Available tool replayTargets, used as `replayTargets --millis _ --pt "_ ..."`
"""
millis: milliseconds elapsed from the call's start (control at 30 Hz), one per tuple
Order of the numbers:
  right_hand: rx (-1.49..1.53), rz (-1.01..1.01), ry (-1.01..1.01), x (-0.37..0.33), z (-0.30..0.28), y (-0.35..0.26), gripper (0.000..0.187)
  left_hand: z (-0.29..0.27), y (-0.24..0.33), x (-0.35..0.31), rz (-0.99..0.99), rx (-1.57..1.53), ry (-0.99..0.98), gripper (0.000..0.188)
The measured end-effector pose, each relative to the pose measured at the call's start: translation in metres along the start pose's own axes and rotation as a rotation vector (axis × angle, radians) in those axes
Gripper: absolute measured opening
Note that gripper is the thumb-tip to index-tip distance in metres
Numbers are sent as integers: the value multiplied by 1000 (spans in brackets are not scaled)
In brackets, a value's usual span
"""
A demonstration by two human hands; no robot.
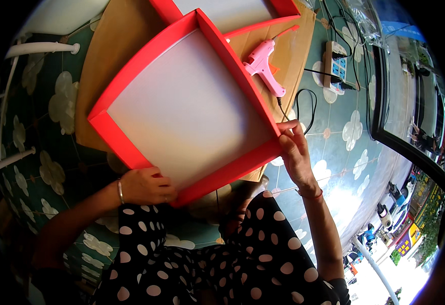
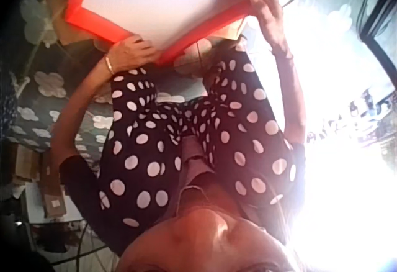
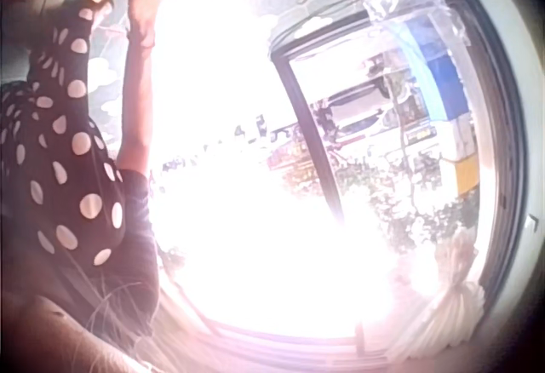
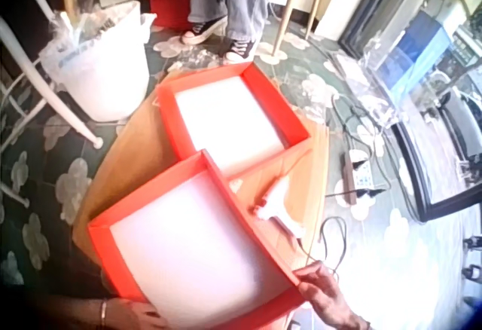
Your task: The person uses a hot glue gun to apply glue to the edges of a red box frame and presses a white sheet into place. They repeat this process on multiple red box frames, stacking the completed units.
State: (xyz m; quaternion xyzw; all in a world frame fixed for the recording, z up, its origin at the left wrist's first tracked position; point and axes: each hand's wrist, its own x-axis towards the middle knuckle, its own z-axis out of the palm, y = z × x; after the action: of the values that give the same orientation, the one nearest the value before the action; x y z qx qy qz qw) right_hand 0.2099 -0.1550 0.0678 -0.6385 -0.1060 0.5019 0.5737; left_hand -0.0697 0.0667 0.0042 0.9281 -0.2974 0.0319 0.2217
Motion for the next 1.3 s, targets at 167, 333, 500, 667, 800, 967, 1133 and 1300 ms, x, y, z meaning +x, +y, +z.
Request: replayTargets --millis 167,333,500,667,800,967,1133,1300 --pt "-298 92 -116 13 -3 -7 45 -5 -13 -12 114 -70 5 5" --pt "-454 30 -121 48 31 -32 50 -7 -20 -13 196 -90 16 9" --pt "-577 -17 -96 71 44 -41 51 -18 -15 -13 -36 -160 152 12" --pt "-418 -60 7 43 49 -25 43 -6 -11 -32 -682 58 424 15" --pt "-398 -71 9 16 54 -20 49 -9 -14 -20 -1099 51 765 32" --pt "-232 -104 34 -12 70 13 45 -21 -78 -22 -1360 -515 997 46" --pt "-183 -94 60 -29 83 21 44 -48 -136 -19 -1205 -158 915 46" --pt "-178 -159 106 -30 87 32 39 -48 -149 -13 -1376 -389 707 30"
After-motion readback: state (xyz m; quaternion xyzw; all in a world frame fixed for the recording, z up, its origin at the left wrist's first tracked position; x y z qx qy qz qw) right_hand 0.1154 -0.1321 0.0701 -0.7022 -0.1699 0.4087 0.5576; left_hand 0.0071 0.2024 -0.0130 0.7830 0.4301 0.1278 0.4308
